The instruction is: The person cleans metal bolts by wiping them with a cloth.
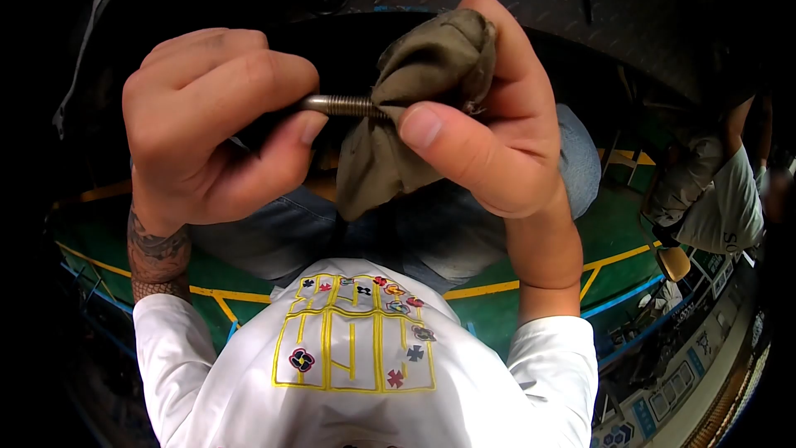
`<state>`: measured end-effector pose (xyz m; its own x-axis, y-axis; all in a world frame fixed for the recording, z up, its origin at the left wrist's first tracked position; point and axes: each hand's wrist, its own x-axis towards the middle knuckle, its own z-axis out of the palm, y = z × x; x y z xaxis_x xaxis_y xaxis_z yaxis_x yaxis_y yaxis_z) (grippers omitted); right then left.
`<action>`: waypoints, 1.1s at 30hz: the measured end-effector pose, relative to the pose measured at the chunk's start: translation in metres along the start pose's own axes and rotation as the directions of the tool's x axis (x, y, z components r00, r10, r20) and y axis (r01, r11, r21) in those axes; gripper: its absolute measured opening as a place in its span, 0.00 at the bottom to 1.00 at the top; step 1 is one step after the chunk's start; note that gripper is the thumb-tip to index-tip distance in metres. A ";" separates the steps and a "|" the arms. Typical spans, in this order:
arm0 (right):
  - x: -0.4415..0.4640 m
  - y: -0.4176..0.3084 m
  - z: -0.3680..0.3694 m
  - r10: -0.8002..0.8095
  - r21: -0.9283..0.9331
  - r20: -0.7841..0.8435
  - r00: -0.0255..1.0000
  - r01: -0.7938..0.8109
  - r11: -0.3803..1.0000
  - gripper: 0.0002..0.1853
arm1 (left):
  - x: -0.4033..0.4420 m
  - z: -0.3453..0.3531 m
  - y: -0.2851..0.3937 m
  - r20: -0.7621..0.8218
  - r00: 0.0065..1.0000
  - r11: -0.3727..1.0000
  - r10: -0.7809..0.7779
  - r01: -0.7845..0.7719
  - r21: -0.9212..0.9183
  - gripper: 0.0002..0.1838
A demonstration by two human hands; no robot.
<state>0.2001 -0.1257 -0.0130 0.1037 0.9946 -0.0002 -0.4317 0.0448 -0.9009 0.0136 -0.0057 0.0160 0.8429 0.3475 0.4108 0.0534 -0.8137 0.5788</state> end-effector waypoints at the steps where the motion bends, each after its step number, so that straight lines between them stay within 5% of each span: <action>1: 0.001 0.002 0.001 -0.039 0.027 -0.002 0.999 0.039 0.999 0.17 | 0.000 0.001 -0.001 -0.026 1.000 1.000 0.006 -0.006 -0.007 0.09; 5: 0.001 0.004 -0.002 -0.058 0.020 -0.018 0.998 0.058 0.998 0.17 | 0.001 0.006 -0.005 -0.116 0.993 0.999 0.025 -0.029 -0.029 0.10; 14: 0.002 -0.002 -0.001 -0.027 0.063 -0.070 0.997 0.031 0.998 0.20 | 0.014 -0.007 -0.004 0.023 0.999 0.994 0.041 -0.039 -0.106 0.13; 19: 0.001 -0.018 0.000 0.239 -0.197 -0.167 0.957 -0.269 0.943 0.41 | 0.013 -0.008 -0.006 0.060 0.996 0.984 0.063 -0.052 -0.168 0.14; 21: 0.000 -0.018 0.000 0.281 -0.231 -0.185 0.942 -0.319 0.919 0.41 | 0.014 -0.007 -0.006 0.074 0.995 0.981 0.072 -0.058 -0.184 0.14; 33: -0.005 -0.009 -0.001 0.232 -0.189 -0.144 0.962 -0.257 0.948 0.41 | 0.015 -0.003 -0.007 0.033 0.983 0.973 0.180 -0.173 -0.152 0.15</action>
<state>0.2044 -0.1309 -0.0049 0.1289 0.9536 -0.2720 -0.2666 -0.2308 -0.9358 0.0242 0.0059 0.0200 0.8558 0.1800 0.4849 -0.1754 -0.7809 0.5995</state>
